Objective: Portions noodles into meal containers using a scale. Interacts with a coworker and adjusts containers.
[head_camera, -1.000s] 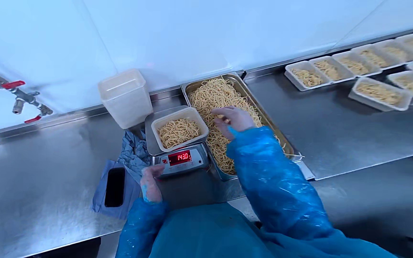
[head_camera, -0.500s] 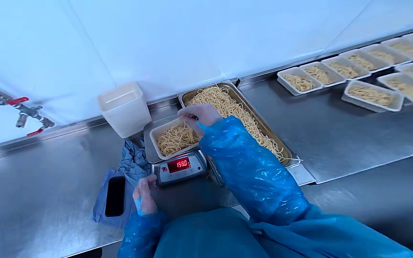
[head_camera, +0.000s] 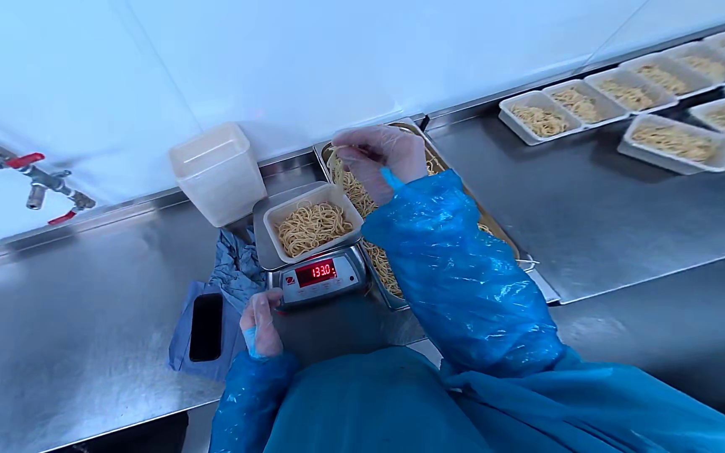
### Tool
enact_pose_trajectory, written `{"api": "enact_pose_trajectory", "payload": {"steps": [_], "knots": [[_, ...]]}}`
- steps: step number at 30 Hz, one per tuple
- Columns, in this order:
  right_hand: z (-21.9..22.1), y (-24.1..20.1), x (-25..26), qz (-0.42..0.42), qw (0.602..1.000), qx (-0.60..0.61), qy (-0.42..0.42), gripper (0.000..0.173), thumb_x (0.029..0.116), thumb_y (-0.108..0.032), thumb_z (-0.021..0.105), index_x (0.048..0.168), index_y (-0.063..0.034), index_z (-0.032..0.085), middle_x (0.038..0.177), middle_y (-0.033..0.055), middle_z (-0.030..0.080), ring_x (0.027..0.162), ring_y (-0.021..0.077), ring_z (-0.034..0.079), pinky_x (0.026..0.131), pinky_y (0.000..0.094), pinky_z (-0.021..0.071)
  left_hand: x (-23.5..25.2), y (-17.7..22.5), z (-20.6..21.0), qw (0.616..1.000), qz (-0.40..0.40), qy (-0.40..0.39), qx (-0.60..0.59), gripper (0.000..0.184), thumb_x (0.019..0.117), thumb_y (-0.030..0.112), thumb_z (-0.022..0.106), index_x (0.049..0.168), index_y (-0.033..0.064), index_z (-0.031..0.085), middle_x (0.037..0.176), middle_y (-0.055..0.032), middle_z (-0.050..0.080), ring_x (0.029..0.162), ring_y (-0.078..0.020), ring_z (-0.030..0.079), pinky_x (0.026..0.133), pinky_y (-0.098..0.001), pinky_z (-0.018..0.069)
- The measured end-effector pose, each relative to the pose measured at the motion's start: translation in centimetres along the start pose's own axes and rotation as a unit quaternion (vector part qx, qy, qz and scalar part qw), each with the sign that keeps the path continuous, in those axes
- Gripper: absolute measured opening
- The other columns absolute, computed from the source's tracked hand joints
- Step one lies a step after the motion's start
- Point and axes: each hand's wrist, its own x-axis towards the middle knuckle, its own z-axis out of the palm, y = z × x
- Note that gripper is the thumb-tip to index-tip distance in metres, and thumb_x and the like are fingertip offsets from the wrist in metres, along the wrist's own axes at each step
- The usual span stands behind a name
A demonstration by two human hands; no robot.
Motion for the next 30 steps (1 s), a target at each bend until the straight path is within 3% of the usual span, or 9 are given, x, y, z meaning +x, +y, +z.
{"api": "enact_pose_trajectory", "payload": {"steps": [3, 5, 9, 15, 19, 21, 24, 26, 30], "knots": [[-0.3, -0.2, 0.5, 0.025, 0.995, -0.038, -0.094, 0.021, 0.0988, -0.011, 0.063, 0.114, -0.0052, 0.075, 0.101, 0.0129, 0.074, 0.083, 0.0169, 0.071, 0.081, 0.0357, 0.0594, 0.0, 0.0, 0.1, 1.000, 0.001, -0.001, -0.009, 0.043, 0.1046, 0.021, 0.036, 0.092, 0.0013, 0.072, 0.090, -0.0028, 0.074, 0.087, -0.0107, 0.070, 0.085, -0.0292, 0.0573], [-0.6, -0.2, 0.5, 0.028, 0.994, -0.040, -0.097, 0.021, 0.0999, -0.013, 0.062, 0.115, -0.0055, 0.075, 0.101, 0.0126, 0.075, 0.084, 0.0170, 0.071, 0.081, 0.0363, 0.0595, 0.1, 0.0, 0.1, 1.000, 0.008, -0.001, -0.015, 0.042, 0.1042, 0.019, 0.036, 0.092, 0.0015, 0.072, 0.090, -0.0025, 0.074, 0.086, -0.0104, 0.070, 0.084, -0.0286, 0.0577], [-3.2, -1.4, 0.8, 0.004, 0.999, 0.032, 0.003, 0.026, 0.1010, -0.013, 0.059, 0.121, -0.0001, 0.069, 0.102, 0.0077, 0.073, 0.084, 0.0076, 0.070, 0.078, 0.0267, 0.0601, 0.2, 0.1, -0.4, 1.000, 0.002, 0.012, -0.012, 0.043, 0.1042, 0.018, 0.034, 0.093, 0.0002, 0.072, 0.090, -0.0030, 0.074, 0.085, -0.0102, 0.070, 0.084, -0.0280, 0.0578], [-9.3, 0.2, 1.4, -0.082, 0.976, 0.094, 0.176, 0.020, 0.1004, -0.009, 0.061, 0.119, -0.0006, 0.065, 0.096, -0.0029, 0.073, 0.081, 0.0073, 0.070, 0.073, 0.0270, 0.0620, 0.8, 0.8, -0.4, 1.000, -0.009, 0.012, -0.019, 0.036, 0.1035, 0.021, 0.037, 0.106, -0.0017, 0.065, 0.098, -0.0026, 0.072, 0.086, -0.0076, 0.068, 0.081, -0.0260, 0.0570], [-11.5, 5.7, -1.3, 0.028, 0.972, 0.047, 0.228, 0.024, 0.1006, -0.013, 0.059, 0.121, 0.0007, 0.062, 0.094, 0.0000, 0.070, 0.079, 0.0073, 0.068, 0.074, 0.0276, 0.0608, 1.5, 0.9, -0.7, 1.000, 0.002, 0.024, -0.019, 0.037, 0.1038, 0.022, 0.038, 0.117, -0.0033, 0.062, 0.100, -0.0036, 0.071, 0.086, -0.0089, 0.068, 0.081, -0.0266, 0.0577], [-12.0, 9.9, -3.9, 0.160, 0.975, -0.063, 0.140, 0.035, 0.0999, -0.017, 0.058, 0.127, 0.0046, 0.061, 0.105, 0.0145, 0.069, 0.089, 0.0188, 0.068, 0.084, 0.0384, 0.0591, 1.7, 1.0, -0.7, 0.999, -0.005, 0.034, -0.023, 0.037, 0.1039, 0.022, 0.037, 0.117, -0.0034, 0.061, 0.100, -0.0043, 0.072, 0.086, -0.0098, 0.069, 0.081, -0.0268, 0.0578], [-11.7, 16.1, -8.4, 0.303, 0.921, -0.218, -0.113, 0.040, 0.0976, -0.016, 0.069, 0.137, -0.0059, 0.064, 0.129, 0.0286, 0.065, 0.117, 0.0482, 0.063, 0.101, 0.0692, 0.0468, 2.3, 1.3, -0.9, 0.999, -0.020, 0.033, -0.027, 0.038, 0.1044, 0.021, 0.036, 0.118, -0.0047, 0.060, 0.098, -0.0053, 0.072, 0.085, -0.0108, 0.070, 0.078, -0.0267, 0.0586], [-10.7, 16.7, -10.8, 0.317, 0.907, -0.224, -0.166, 0.039, 0.0980, -0.016, 0.070, 0.137, -0.0120, 0.066, 0.133, 0.0236, 0.065, 0.122, 0.0455, 0.062, 0.105, 0.0670, 0.0461, 3.0, 1.9, -0.5, 0.999, -0.044, 0.017, -0.025, 0.038, 0.1039, 0.020, 0.035, 0.120, -0.0051, 0.059, 0.097, -0.0057, 0.072, 0.082, -0.0103, 0.069, 0.075, -0.0259, 0.0582], [-10.5, 14.0, -13.0, 0.336, 0.912, -0.161, -0.173, 0.042, 0.1040, -0.018, 0.061, 0.145, -0.0105, 0.058, 0.139, 0.0204, 0.063, 0.125, 0.0400, 0.062, 0.108, 0.0594, 0.0464, 4.8, 3.1, 0.6, 0.990, -0.124, -0.058, 0.026, 0.036, 0.1071, 0.022, 0.036, 0.125, -0.0012, 0.058, 0.097, -0.0070, 0.073, 0.070, -0.0105, 0.067, 0.062, -0.0238, 0.0553]]}}
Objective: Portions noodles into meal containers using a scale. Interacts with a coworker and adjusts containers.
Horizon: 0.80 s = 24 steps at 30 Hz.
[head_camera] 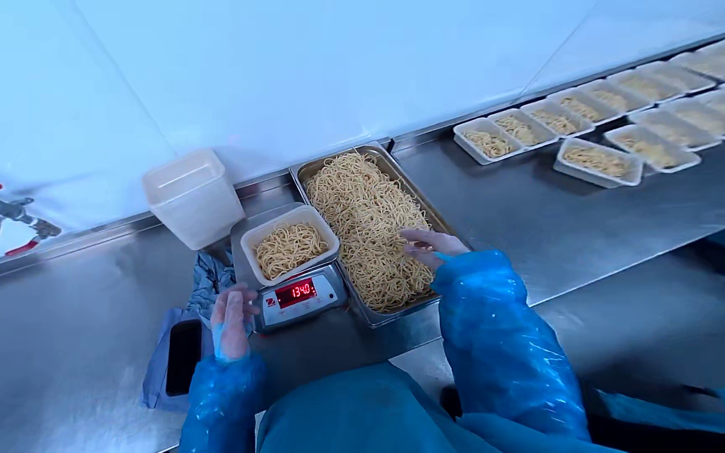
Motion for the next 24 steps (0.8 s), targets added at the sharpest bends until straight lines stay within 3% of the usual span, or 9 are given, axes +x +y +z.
{"api": "enact_pose_trajectory", "payload": {"steps": [5, 9, 16, 20, 24], "knots": [[-0.5, 0.5, -2.5, 0.019, 0.999, 0.018, 0.047, 0.040, 0.1041, -0.016, 0.061, 0.144, -0.0108, 0.059, 0.133, 0.0208, 0.065, 0.120, 0.0377, 0.065, 0.104, 0.0572, 0.0503, 2.6, 1.6, 1.9, 0.986, -0.147, -0.035, 0.070, 0.032, 0.1091, 0.035, 0.048, 0.119, 0.0061, 0.060, 0.087, -0.0104, 0.075, 0.051, -0.0136, 0.061, 0.045, -0.0231, 0.0447], [-1.1, 1.5, -4.3, 0.057, 0.994, 0.068, 0.057, 0.039, 0.1040, -0.014, 0.061, 0.143, -0.0091, 0.059, 0.132, 0.0205, 0.066, 0.119, 0.0356, 0.066, 0.103, 0.0552, 0.0511, 3.7, 2.6, 3.3, 0.981, -0.177, -0.040, 0.064, 0.026, 0.1099, 0.028, 0.048, 0.115, 0.0037, 0.056, 0.077, -0.0119, 0.072, 0.045, -0.0121, 0.057, 0.041, -0.0210, 0.0411], [-2.5, 1.0, -6.9, 0.042, 0.978, 0.159, 0.131, 0.038, 0.1038, -0.013, 0.056, 0.141, -0.0050, 0.059, 0.130, 0.0193, 0.067, 0.117, 0.0291, 0.066, 0.101, 0.0488, 0.0515, 4.1, 4.7, 5.9, 0.992, -0.113, -0.044, -0.020, 0.016, 0.1086, 0.011, 0.042, 0.100, 0.0017, 0.051, 0.062, -0.0087, 0.065, 0.044, -0.0124, 0.061, 0.041, -0.0229, 0.0496], [-2.0, 1.9, -6.1, -0.029, 0.975, 0.141, 0.171, 0.038, 0.0986, -0.010, 0.064, 0.136, -0.0025, 0.063, 0.119, 0.0166, 0.072, 0.106, 0.0232, 0.071, 0.095, 0.0426, 0.0584, 3.2, 4.3, 7.3, 0.994, -0.061, -0.056, -0.065, 0.016, 0.1070, 0.011, 0.046, 0.114, -0.0003, 0.056, 0.063, -0.0065, 0.065, 0.046, -0.0134, 0.062, 0.042, -0.0280, 0.0541], [-4.6, 0.9, -7.2, 0.020, 0.968, 0.174, 0.180, 0.037, 0.1004, -0.012, 0.063, 0.137, -0.0064, 0.064, 0.123, 0.0137, 0.071, 0.107, 0.0212, 0.070, 0.096, 0.0394, 0.0575, 3.5, 5.6, 11.9, 0.988, -0.026, -0.144, -0.039, 0.017, 0.1077, 0.010, 0.035, 0.110, -0.0001, 0.048, 0.060, 0.0013, 0.063, 0.047, -0.0098, 0.063, 0.046, -0.0267, 0.0567]]}}
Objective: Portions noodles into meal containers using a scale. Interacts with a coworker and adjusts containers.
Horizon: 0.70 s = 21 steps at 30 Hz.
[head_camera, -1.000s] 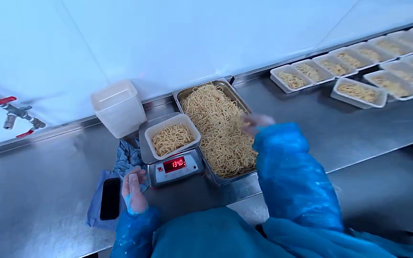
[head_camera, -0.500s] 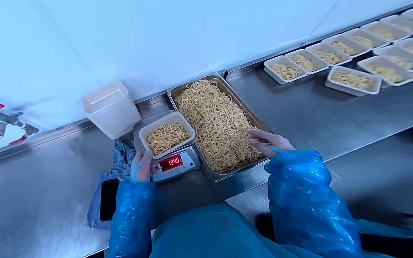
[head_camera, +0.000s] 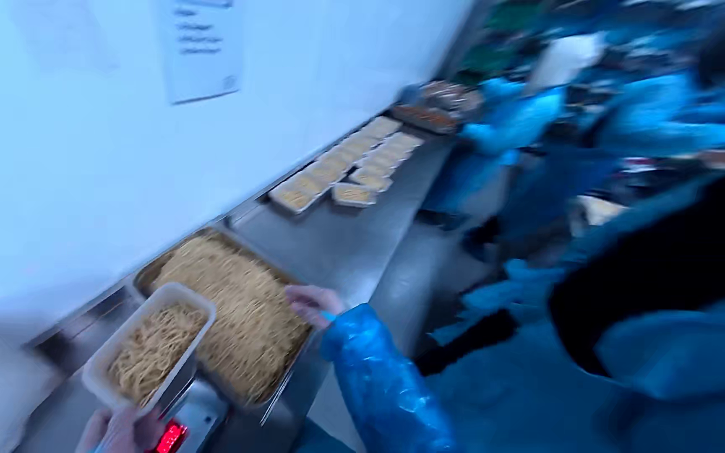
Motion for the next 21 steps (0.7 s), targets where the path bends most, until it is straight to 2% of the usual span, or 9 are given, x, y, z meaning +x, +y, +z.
{"api": "enact_pose_trajectory", "payload": {"steps": [2, 5, 9, 12, 15, 21], "knots": [[-1.8, 0.0, -0.7, 0.008, 1.000, 0.001, 0.000, 0.037, 0.1024, -0.017, 0.060, 0.139, -0.0081, 0.063, 0.126, 0.0121, 0.070, 0.112, 0.0204, 0.069, 0.099, 0.0391, 0.0561, 1.0, 0.4, 3.1, 0.998, -0.021, -0.049, 0.024, 0.016, 0.1077, 0.011, 0.033, 0.108, 0.0005, 0.045, 0.059, 0.0014, 0.062, 0.047, -0.0098, 0.063, 0.047, -0.0269, 0.0572], [-4.3, 2.4, -2.7, 0.000, 0.999, 0.014, 0.043, 0.038, 0.1015, -0.020, 0.058, 0.137, -0.0058, 0.064, 0.125, 0.0129, 0.071, 0.111, 0.0201, 0.070, 0.099, 0.0390, 0.0560, 2.6, -0.1, 7.9, 0.988, -0.045, -0.129, 0.069, 0.018, 0.1081, 0.010, 0.035, 0.114, -0.0030, 0.046, 0.063, -0.0019, 0.064, 0.050, -0.0114, 0.065, 0.049, -0.0281, 0.0578], [-8.7, 6.4, -4.2, 0.047, 0.995, 0.019, 0.084, 0.040, 0.1011, -0.022, 0.057, 0.136, -0.0054, 0.064, 0.125, 0.0127, 0.071, 0.112, 0.0195, 0.069, 0.100, 0.0380, 0.0555, 5.4, -0.7, 16.5, 0.966, -0.036, -0.221, 0.127, 0.023, 0.1083, 0.013, 0.036, 0.115, -0.0043, 0.050, 0.067, -0.0071, 0.066, 0.051, -0.0139, 0.065, 0.050, -0.0292, 0.0568], [-11.9, 8.9, -3.9, 0.074, 0.993, 0.023, 0.094, 0.041, 0.1011, -0.021, 0.056, 0.138, -0.0055, 0.063, 0.127, 0.0121, 0.070, 0.114, 0.0192, 0.069, 0.101, 0.0378, 0.0548, 8.4, -0.9, 23.5, 0.954, -0.041, -0.251, 0.161, 0.020, 0.1080, 0.013, 0.040, 0.108, -0.0032, 0.052, 0.066, -0.0093, 0.065, 0.049, -0.0154, 0.064, 0.046, -0.0289, 0.0547], [-15.3, 11.2, -3.2, 0.089, 0.989, 0.033, 0.113, 0.041, 0.1010, -0.022, 0.056, 0.138, -0.0062, 0.063, 0.127, 0.0113, 0.070, 0.114, 0.0184, 0.069, 0.101, 0.0367, 0.0548, 12.3, -1.5, 31.3, 0.930, -0.064, -0.296, 0.208, 0.021, 0.1082, 0.014, 0.043, 0.108, -0.0036, 0.053, 0.071, -0.0130, 0.068, 0.054, -0.0182, 0.066, 0.051, -0.0311, 0.0559], [-22.0, 17.2, -1.1, 0.094, 0.986, 0.032, 0.135, 0.040, 0.1001, -0.023, 0.057, 0.136, -0.0075, 0.064, 0.124, 0.0099, 0.072, 0.109, 0.0177, 0.071, 0.097, 0.0369, 0.0568, 18.9, -7.7, 46.9, 0.872, -0.137, -0.358, 0.304, 0.021, 0.1083, 0.016, 0.045, 0.117, -0.0017, 0.052, 0.077, -0.0135, 0.066, 0.057, -0.0185, 0.064, 0.053, -0.0312, 0.0541]]}}
